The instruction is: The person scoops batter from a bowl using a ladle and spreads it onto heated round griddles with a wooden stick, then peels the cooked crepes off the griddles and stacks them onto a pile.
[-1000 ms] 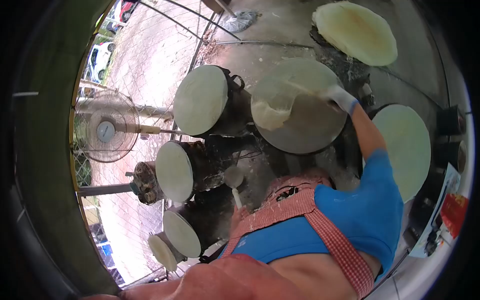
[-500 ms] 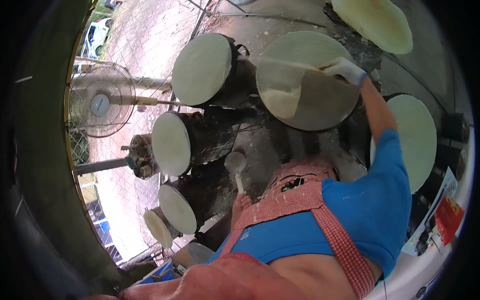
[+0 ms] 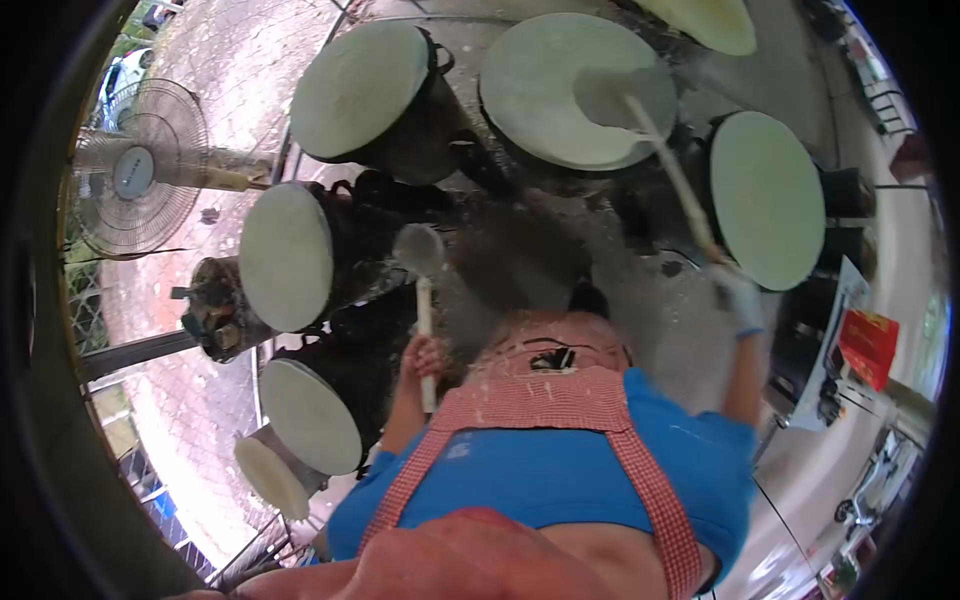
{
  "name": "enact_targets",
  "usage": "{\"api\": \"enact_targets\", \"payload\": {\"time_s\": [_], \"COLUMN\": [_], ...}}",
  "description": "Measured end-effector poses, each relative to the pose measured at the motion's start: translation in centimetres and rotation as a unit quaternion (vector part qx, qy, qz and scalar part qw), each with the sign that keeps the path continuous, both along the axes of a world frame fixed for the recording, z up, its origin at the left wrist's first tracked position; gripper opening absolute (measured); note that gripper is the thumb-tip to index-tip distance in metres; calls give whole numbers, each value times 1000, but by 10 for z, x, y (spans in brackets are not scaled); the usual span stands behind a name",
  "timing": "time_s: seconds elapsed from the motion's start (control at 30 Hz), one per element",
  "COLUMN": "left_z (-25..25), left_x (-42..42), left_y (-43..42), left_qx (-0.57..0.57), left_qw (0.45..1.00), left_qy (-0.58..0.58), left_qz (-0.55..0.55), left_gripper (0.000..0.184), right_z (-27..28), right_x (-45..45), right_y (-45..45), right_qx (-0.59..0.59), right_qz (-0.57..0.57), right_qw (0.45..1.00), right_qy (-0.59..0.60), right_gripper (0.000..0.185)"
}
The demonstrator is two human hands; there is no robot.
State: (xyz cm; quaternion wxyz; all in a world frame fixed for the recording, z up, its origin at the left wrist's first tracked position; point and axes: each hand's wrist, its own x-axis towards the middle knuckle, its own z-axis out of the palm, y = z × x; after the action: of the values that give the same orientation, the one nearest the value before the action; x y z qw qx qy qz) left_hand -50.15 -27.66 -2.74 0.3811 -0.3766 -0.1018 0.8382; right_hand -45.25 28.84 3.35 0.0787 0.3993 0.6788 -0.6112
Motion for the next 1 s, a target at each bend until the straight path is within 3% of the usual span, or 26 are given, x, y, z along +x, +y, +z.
{"api": "enact_targets", "payload": {"time_s": [0.03, 0.07, 0.1, 0.13, 0.2, 0.23, 0.3, 0.4, 0.47, 0.5, 0.53, 0.57, 0.63, 0.7, 0.73, 0.8, 0.9, 0.93, 0.97, 1.0], "left_z": [-20, 10, 14, 24, 45, 54, 54, 56, 51, 52, 57, 58, 62, 77, 68, 80, 68, 61, 56, 53], "left_x": [-4, -4, -4, -6, -3, -3, -2, 12, 22, 27, 32, 34, 40, 42, 40, 37, 29, 26, 25, 22], "left_y": [-10, -8, -15, -10, -8, -7, -8, -20, -18, -14, -12, -9, 6, 14, 17, 24, 25, 27, 30, 30], "left_qx": [158, 24, -74, -78, -93, -98, -81, -30, 50, 59, 13, -34, -38, -185, -208, -209, -202, -185, -181, -164], "left_qw": [960, 984, 978, 972, 965, 958, 945, 934, 940, 940, 947, 951, 942, 917, 892, 886, 886, 887, 888, 900], "left_qy": [220, 176, 192, 221, 245, 268, 315, 355, 338, 335, 320, 307, 333, 352, 400, 413, 414, 420, 420, 400], "left_qz": [-73, -15, -34, -26, -28, -28, -26, -29, -4, -3, -4, -2, 4, 13, 25, 31, 45, 57, 56, 60], "left_gripper": [20, 31, 59, 60, 62, 62, 62, 61, 65, 65, 65, 64, 63, 62, 63, 64, 64, 63, 63, 59], "right_z": [11, -35, -42, -65, -72, -64, -42, -37, -31, -37, -20, -41, -44, -37, -48, -60, -37, -42, -69, -58], "right_x": [-9, -13, -33, -53, -82, -72, -61, -28, -23, -38, -57, -79, -95, -75, -68, -61, -91, -107, -116, -109], "right_y": [-57, -91, -140, -177, -205, -211, -198, -172, -161, -173, -187, -193, -203, -182, -160, -115, -136, -149, -157, -164], "right_qx": [83, 126, 149, 158, 351, 343, 490, 509, 452, 377, 350, 297, 377, 400, 425, 436, 364, 321, 382, 379], "right_qz": [15, 26, 28, 13, 126, 115, 151, 115, 58, -43, -34, -7, 109, 101, 93, 101, -28, -9, 57, 106], "right_qw": [996, 986, 980, 956, 916, 921, 859, 852, 889, 922, 927, 938, 912, 908, 895, 894, 914, 931, 890, 899], "right_qy": [-32, 107, 128, 246, 149, 148, 11, -53, -45, 78, 127, 181, 123, 69, 100, 1, 176, 173, 242, 191], "right_gripper": [33, 32, 32, 32, 25, 25, 25, 24, 25, 28, 29, 31, 32, 29, 28, 29, 28, 31, 30, 29]}}
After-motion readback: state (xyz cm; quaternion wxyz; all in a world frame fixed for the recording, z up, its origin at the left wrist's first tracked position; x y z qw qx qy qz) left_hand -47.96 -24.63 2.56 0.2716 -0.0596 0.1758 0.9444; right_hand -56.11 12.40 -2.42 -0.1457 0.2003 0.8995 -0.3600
